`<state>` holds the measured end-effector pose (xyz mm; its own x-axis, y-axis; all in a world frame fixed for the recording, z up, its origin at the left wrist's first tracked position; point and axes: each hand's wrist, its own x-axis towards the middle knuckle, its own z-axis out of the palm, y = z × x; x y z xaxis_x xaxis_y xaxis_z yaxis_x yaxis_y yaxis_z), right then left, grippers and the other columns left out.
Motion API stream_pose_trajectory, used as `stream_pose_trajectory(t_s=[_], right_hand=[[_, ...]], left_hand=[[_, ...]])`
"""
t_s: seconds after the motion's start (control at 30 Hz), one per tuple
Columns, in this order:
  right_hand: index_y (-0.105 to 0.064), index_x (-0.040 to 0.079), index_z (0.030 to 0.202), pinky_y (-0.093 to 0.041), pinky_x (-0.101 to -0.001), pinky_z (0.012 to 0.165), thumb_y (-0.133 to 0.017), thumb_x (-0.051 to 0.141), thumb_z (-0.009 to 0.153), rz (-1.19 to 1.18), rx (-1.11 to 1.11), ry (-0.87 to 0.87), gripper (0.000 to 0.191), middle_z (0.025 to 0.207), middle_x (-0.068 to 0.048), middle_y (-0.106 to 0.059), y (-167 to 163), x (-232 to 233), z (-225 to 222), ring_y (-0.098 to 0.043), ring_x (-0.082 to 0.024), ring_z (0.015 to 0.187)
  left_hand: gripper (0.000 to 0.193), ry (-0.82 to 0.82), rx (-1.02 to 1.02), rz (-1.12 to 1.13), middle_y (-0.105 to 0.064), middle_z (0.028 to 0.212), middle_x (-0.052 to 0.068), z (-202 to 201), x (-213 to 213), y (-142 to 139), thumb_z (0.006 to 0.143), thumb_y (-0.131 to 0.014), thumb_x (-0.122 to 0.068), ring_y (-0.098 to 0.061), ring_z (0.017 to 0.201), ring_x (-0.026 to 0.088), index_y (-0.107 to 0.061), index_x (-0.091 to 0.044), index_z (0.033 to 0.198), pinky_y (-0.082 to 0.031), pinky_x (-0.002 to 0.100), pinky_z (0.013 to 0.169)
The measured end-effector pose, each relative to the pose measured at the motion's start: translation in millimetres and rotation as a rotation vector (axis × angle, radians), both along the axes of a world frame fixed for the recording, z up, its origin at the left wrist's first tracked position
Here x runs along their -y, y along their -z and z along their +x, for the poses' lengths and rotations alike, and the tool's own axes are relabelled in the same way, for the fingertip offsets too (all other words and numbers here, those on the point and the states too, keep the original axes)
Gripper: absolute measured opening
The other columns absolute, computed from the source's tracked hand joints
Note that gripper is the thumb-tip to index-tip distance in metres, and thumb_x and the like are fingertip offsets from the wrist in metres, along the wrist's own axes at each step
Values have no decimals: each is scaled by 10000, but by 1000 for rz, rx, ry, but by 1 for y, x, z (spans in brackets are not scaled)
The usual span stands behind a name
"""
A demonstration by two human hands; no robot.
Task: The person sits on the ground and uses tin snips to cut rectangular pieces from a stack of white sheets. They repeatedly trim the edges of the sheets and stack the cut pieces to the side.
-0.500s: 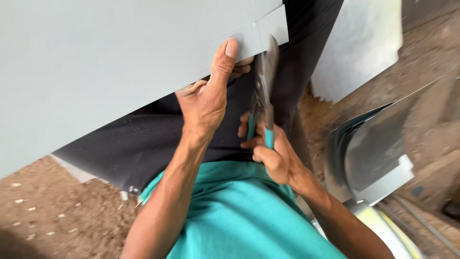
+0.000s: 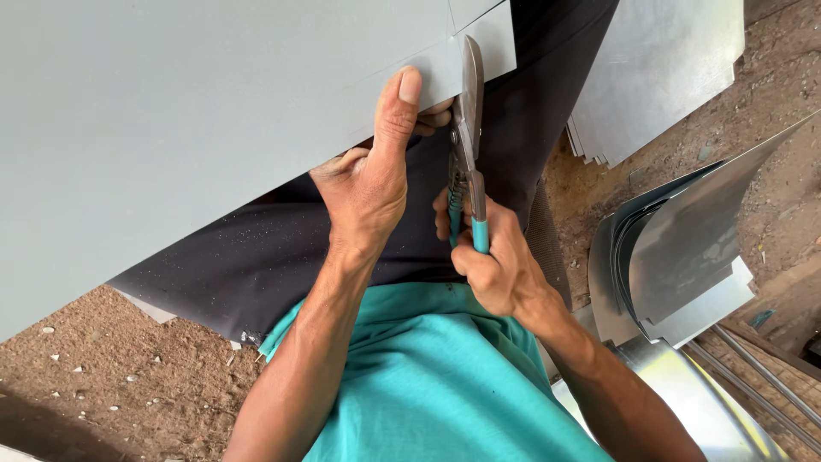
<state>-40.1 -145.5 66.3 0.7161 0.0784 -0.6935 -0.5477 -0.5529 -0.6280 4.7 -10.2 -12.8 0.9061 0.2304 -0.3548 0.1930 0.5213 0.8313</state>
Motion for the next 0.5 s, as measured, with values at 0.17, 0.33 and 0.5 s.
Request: stream_pose_trajectory(t_s=[0.17, 0.33, 0.5], right_hand=[[-605, 12, 787, -411, -345, 485, -535, 169, 740, -94, 185, -123, 178, 581, -65, -532, 27, -3, 10, -496, -197, 495], [-563, -14, 861, -441, -428, 559, -536, 128, 860, -653, 432, -477, 145, 662, -123, -519, -24, 53, 21, -548, -259, 565], [-618, -11, 908, -486, -339, 593, -621, 136, 762, -309, 377, -353, 207, 675, -91, -592, -40, 62, -25, -591, -207, 603]], left_hand=[[237, -5, -56, 21, -780, 890, 80, 10, -5, 5, 1002, -735, -182, -758, 791, 140, -757, 21, 1124, -648, 269, 753], [297, -315, 53, -215, -715, 886, 39, -1, -15, -31, 916, -829, -213, -674, 716, 123, -704, 11, 1065, -571, 251, 624], [353, -331, -41, -232, -641, 930, -31, 4, 6, -107, 776, -833, -153, -622, 797, 72, -640, -50, 1053, -530, 227, 689]])
